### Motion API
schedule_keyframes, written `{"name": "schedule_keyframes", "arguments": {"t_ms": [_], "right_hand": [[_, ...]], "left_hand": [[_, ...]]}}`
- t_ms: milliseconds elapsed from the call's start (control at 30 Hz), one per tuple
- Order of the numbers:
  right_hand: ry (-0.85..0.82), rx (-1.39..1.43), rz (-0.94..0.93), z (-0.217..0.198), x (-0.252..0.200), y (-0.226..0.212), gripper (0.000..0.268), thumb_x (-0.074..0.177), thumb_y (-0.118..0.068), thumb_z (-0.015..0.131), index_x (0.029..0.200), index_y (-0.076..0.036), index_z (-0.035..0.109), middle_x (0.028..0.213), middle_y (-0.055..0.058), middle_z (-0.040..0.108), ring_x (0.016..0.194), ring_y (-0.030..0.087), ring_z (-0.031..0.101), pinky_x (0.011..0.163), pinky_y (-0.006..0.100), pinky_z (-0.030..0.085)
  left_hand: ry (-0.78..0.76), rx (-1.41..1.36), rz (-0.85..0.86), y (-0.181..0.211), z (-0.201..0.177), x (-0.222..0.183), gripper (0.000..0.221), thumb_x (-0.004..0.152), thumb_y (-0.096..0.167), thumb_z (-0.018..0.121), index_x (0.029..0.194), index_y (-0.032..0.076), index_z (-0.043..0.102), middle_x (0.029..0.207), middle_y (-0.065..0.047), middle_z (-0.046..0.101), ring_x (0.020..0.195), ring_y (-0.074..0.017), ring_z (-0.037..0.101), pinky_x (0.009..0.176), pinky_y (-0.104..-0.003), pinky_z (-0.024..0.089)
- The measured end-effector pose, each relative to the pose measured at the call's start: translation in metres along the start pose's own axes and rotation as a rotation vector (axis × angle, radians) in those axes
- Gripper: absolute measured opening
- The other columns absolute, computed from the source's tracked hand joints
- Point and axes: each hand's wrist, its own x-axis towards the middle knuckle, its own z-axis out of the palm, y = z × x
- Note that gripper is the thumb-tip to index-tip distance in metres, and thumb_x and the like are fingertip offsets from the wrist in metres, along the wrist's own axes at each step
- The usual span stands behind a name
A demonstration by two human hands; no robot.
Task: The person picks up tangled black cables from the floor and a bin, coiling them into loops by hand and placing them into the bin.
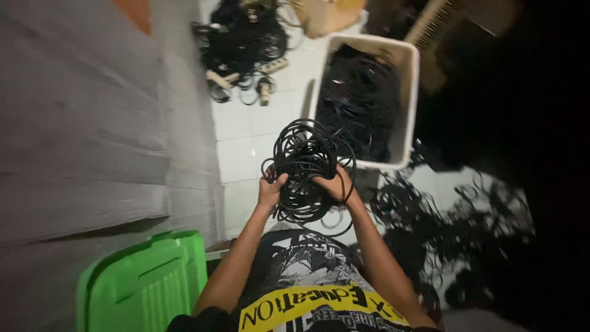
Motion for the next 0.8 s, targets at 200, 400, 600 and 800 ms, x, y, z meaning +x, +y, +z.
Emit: {"name": "schedule_keyframes", "arguments": {"t_ms": [200, 400, 600, 800], "right_hand": [[-0.130, 0.048, -0.148, 0.037, 0.070, -0.016, 0.035, 0.083, -0.014, 0.078, 0.113, 0.001, 0.071, 0.101, 0.008, 0.076, 0.091, 0.015, 0.069, 0.081, 0.033, 0.056], [-0.171, 0.057, -0.218, 0.034, 0.114, -0.037, 0.040, 0.082, -0.014, 0.081, 0.116, 0.002, 0.068, 0.105, 0.008, 0.076, 0.095, 0.015, 0.070, 0.084, 0.032, 0.057], [-0.027, 0.085, -0.195, 0.008, 0.169, -0.031, 0.044, 0.081, -0.016, 0.081, 0.118, 0.001, 0.065, 0.106, 0.008, 0.076, 0.093, 0.015, 0.071, 0.084, 0.033, 0.058], [0.053, -0.011, -0.164, -0.036, 0.217, -0.022, 0.052, 0.082, -0.024, 0.083, 0.124, 0.002, 0.066, 0.113, 0.013, 0.075, 0.101, 0.021, 0.070, 0.090, 0.036, 0.056]], "left_hand": [[0.079, 0.009, 0.018, 0.053, -0.042, 0.033, 0.044, 0.089, 0.023, 0.081, 0.124, 0.003, 0.064, 0.107, -0.001, 0.069, 0.092, -0.0094, 0.063, 0.080, -0.027, 0.056], [0.094, -0.012, 0.073, 0.065, -0.051, 0.078, 0.045, 0.089, 0.027, 0.080, 0.125, 0.004, 0.065, 0.110, 0.000, 0.071, 0.097, -0.0094, 0.063, 0.086, -0.026, 0.054], [0.113, -0.017, -0.005, 0.071, -0.029, 0.145, 0.041, 0.092, 0.027, 0.078, 0.121, 0.001, 0.066, 0.106, -0.003, 0.069, 0.094, -0.0128, 0.063, 0.084, -0.031, 0.054], [0.055, 0.038, -0.045, 0.076, 0.010, 0.216, 0.041, 0.092, 0.028, 0.073, 0.124, 0.004, 0.066, 0.111, -0.001, 0.072, 0.099, -0.0115, 0.065, 0.089, -0.027, 0.052]]}}
